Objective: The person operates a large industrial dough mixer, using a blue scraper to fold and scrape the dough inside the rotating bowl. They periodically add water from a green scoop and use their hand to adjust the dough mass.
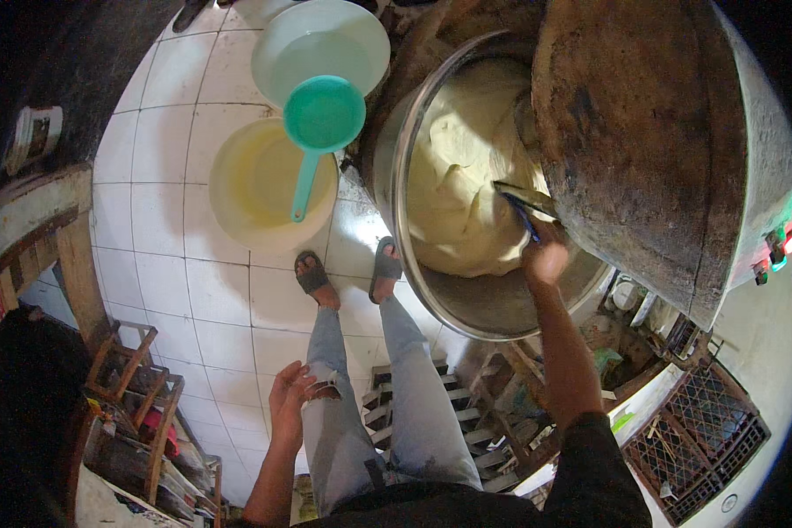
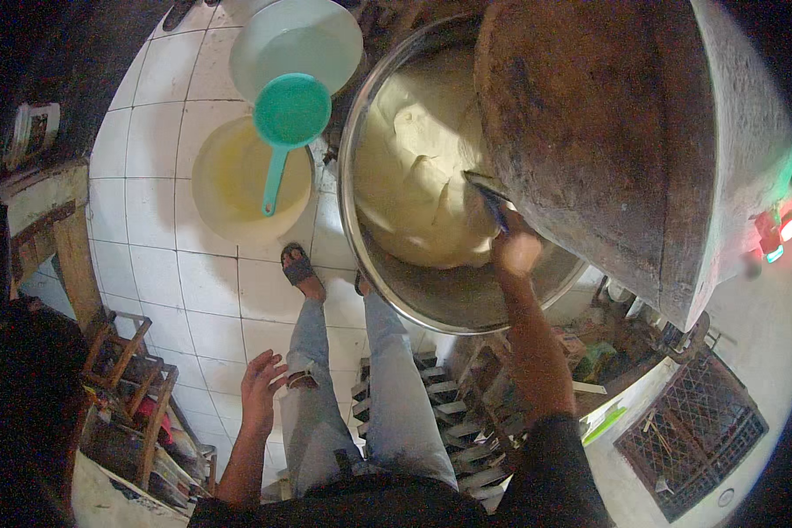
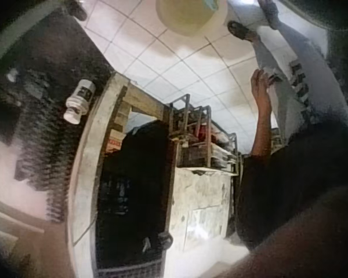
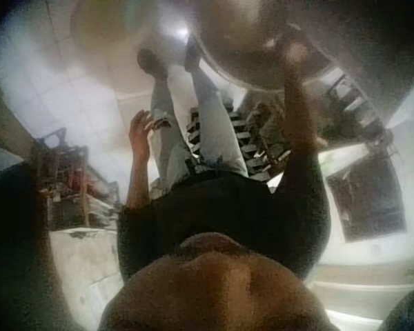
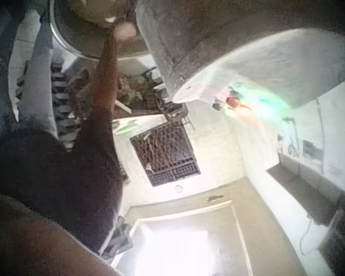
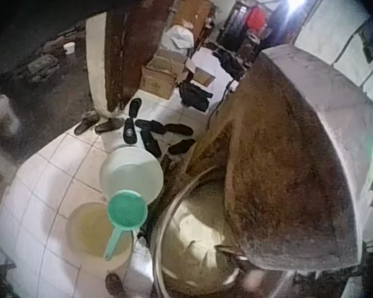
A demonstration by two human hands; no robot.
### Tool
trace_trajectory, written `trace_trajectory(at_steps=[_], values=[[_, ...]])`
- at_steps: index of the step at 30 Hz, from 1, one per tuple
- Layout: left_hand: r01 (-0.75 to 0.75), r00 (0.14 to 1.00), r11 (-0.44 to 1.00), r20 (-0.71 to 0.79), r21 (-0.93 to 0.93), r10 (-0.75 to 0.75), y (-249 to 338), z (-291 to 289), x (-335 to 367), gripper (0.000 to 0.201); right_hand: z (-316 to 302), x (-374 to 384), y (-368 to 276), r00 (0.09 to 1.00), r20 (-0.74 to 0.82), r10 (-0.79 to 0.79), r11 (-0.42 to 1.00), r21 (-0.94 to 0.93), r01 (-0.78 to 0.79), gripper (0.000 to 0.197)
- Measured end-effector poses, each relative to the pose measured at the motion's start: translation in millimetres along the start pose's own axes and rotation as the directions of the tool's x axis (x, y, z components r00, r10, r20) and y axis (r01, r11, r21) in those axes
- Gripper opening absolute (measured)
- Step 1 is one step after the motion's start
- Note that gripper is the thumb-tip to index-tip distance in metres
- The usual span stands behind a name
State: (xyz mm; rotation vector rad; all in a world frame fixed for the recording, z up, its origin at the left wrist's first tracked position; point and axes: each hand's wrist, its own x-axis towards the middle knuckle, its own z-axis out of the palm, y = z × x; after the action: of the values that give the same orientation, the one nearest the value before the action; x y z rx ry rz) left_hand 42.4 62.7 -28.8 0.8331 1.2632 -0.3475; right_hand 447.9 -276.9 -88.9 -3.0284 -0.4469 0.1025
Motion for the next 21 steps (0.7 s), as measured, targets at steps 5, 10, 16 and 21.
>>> trace_trajectory(at_steps=[5, 10, 16, 21], values=[[-0.046, 0.999, 0.999, 0.014, 0.006, 0.046, 8, 7, -8, 0.054, 2, -25, -43, 0.974, 0.205, -0.094, 0.993, 0.087, 0.078, 0.056], [-0.044, 0.999, 0.998, -0.030, 0.044, 0.045, -1, -5, -15, 0.053, -70, -55, -20, 0.998, 0.055, -0.041, 0.973, 0.228, 0.027, 0.039], [-0.033, 0.999, 0.999, 0.010, 0.032, 0.032, 7, 26, 0, 0.053, 40, 2, -9, 0.991, 0.053, -0.126, 0.984, -0.117, 0.131, 0.040], [-0.078, 0.997, 0.992, 0.029, 0.096, 0.075, 8, 19, -15, 0.055, -19, -34, -17, 0.987, 0.092, -0.133, 0.972, 0.208, 0.112, 0.042]])
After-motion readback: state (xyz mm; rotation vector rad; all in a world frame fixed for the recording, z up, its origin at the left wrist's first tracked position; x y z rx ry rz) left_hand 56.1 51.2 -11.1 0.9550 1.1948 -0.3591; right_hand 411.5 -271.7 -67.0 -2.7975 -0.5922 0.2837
